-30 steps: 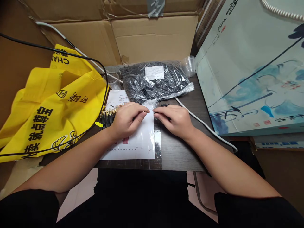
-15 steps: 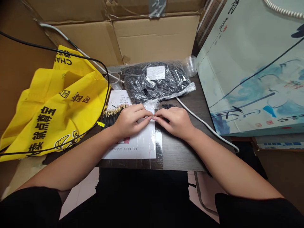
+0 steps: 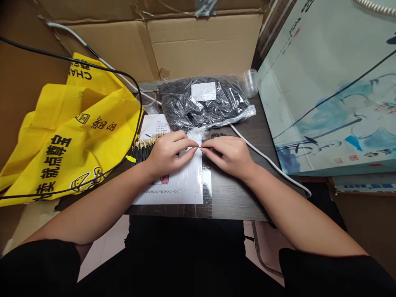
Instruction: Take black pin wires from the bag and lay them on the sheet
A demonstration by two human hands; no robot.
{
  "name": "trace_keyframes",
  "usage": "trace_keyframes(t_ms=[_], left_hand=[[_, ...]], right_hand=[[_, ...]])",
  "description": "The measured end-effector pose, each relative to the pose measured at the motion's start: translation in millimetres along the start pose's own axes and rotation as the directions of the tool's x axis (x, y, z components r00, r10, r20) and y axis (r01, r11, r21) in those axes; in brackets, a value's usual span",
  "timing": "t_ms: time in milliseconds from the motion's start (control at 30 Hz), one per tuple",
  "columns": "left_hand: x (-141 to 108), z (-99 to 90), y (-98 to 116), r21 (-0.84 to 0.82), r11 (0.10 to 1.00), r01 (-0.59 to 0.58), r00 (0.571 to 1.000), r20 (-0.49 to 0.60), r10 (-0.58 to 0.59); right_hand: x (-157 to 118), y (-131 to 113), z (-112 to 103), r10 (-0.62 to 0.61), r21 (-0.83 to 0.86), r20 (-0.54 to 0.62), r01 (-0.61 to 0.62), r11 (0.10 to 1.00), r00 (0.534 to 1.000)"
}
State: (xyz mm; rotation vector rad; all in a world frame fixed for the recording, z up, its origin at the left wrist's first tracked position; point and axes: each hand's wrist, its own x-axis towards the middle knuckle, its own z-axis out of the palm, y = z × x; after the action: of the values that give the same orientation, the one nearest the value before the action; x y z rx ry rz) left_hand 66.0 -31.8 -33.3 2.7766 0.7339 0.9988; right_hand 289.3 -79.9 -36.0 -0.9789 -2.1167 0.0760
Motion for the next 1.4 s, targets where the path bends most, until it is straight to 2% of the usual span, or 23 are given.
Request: trace_keyframes(t_ms=[333,600,1400], left_hand=[[-0.8,1.3,1.0,0.031,0.999,-0.033,0.999,0.002,0.033],[-3.0,1.9,1.2,0.028,0.997,-0.066,0.998,0.015,0.066],[-2.8,-1.2,5.4,0.141,0.976,-0.163,0.982,-0.074,0.175]], right_hand=[[0.1,-0.6,4.3,-0.019,-0.02,0.004,0.019,1.0,1.0],[0.4,-2.2,5.6,0.011,-0.046,-0.028,-0.012,0.999,1.0],[-1.2,-4.2,8.5,0.107,0.058,0.062,-0.111,0.992,0.992]])
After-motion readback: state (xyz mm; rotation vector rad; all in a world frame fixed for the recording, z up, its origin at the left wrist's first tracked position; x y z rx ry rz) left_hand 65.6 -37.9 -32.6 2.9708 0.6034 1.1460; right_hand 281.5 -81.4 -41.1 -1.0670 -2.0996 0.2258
